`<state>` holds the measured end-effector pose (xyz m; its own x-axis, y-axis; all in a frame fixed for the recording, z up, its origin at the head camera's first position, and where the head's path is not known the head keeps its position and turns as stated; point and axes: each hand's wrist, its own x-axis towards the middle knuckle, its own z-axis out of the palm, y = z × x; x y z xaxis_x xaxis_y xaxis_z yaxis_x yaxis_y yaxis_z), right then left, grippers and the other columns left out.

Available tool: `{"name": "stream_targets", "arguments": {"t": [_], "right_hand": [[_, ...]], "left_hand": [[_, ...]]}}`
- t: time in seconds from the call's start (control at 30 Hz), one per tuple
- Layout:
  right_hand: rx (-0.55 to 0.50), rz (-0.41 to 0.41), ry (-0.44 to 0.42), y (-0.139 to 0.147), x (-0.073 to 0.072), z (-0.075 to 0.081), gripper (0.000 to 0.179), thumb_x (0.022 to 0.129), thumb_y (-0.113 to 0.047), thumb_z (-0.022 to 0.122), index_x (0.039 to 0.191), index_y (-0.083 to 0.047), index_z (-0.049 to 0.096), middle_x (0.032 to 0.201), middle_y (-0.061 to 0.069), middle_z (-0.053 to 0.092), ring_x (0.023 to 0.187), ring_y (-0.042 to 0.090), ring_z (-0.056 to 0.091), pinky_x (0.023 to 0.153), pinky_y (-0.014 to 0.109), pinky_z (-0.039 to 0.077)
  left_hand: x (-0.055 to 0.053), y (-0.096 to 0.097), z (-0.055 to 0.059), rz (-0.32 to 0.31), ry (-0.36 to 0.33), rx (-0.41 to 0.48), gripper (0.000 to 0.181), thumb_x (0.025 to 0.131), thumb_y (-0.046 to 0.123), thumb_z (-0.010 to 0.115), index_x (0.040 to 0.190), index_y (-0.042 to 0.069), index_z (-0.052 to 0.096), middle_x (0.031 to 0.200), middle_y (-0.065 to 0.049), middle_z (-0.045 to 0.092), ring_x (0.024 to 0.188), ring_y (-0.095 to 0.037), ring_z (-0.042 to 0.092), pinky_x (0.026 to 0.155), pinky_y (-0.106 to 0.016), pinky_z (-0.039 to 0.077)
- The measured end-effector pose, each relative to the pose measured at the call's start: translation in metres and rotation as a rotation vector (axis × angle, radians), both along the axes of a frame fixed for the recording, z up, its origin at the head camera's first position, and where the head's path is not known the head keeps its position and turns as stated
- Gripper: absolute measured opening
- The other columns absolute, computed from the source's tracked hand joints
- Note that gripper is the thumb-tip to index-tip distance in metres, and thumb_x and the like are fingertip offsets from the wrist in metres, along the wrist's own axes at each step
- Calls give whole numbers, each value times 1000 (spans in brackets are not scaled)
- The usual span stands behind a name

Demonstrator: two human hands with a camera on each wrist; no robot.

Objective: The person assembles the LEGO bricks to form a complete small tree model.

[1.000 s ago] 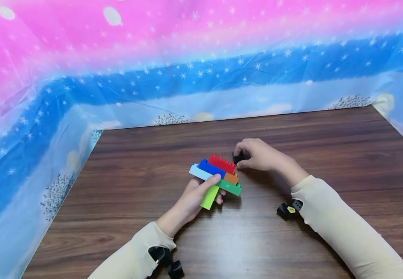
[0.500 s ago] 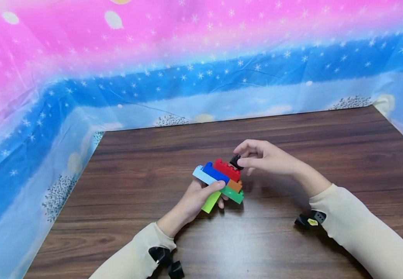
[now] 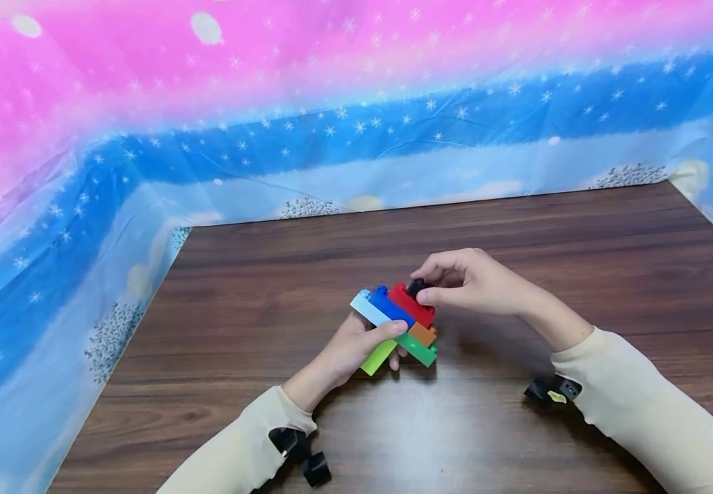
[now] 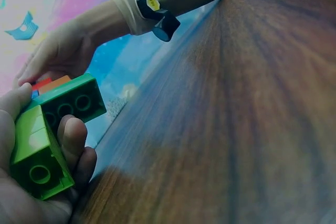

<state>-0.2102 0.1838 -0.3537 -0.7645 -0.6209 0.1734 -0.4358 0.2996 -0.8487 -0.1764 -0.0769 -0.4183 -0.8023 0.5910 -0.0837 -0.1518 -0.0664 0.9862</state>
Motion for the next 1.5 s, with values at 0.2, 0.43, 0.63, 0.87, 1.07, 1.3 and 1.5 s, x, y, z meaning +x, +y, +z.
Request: {"name": "stream_targets", "arguments": {"t": [0.2,0.43,0.63,0.87,1.07,1.3,1.5], "right_hand": [[-16,24,-26,-3,4,-8,23,96,-11,79,119,-10,74,114,3,76,102,19,72,88,34,62],[-37,-8,16,-6,1,-6,23,95,-6,79,117,-7,73,107,1,77,97,16,73,88,34,62],[-51,-2,16,-11,-2,-3,20,96,-6,78,116,-6,74,112,5,77,100,16,74,90,34,62],[-16,-18,6,-15,4,-3,54,102,-14,72,152,-6,52,134,12,69,119,25,69,97,43,59],[51,-70,-100,-12,23,-12,73,98,-27,78,156,0,42,141,18,62,120,28,67,102,48,56],[40,-100,-2,12,20,2,56,98,-16,78,147,-6,54,136,9,67,122,26,66,99,41,57],[129,-128,60,37,20,10,55,97,-18,79,146,-9,56,133,6,70,118,22,68,93,34,59]], "left_hand": [[5,-2,-5,-3,-20,27,56,103,29,71,146,2,48,106,-11,68,69,-19,68,61,-32,61],[0,1,-2,27,-9,10,50,104,28,70,141,3,49,104,-12,67,62,-18,67,63,-30,62],[-1,0,2,57,6,7,48,104,26,70,139,0,50,105,-13,67,61,-17,67,62,-29,61],[1,0,6,151,12,36,42,109,37,57,128,0,57,88,-6,68,63,-14,64,61,-27,57],[-3,-4,16,120,13,99,68,106,65,43,134,4,53,104,-1,64,91,-15,61,76,-27,52],[-10,-18,33,172,118,130,41,103,19,59,137,-3,53,112,1,65,101,-13,60,89,-28,53],[-17,-26,41,219,340,-90,36,95,1,73,129,-6,68,105,-4,70,94,-16,63,79,-25,55]]}}
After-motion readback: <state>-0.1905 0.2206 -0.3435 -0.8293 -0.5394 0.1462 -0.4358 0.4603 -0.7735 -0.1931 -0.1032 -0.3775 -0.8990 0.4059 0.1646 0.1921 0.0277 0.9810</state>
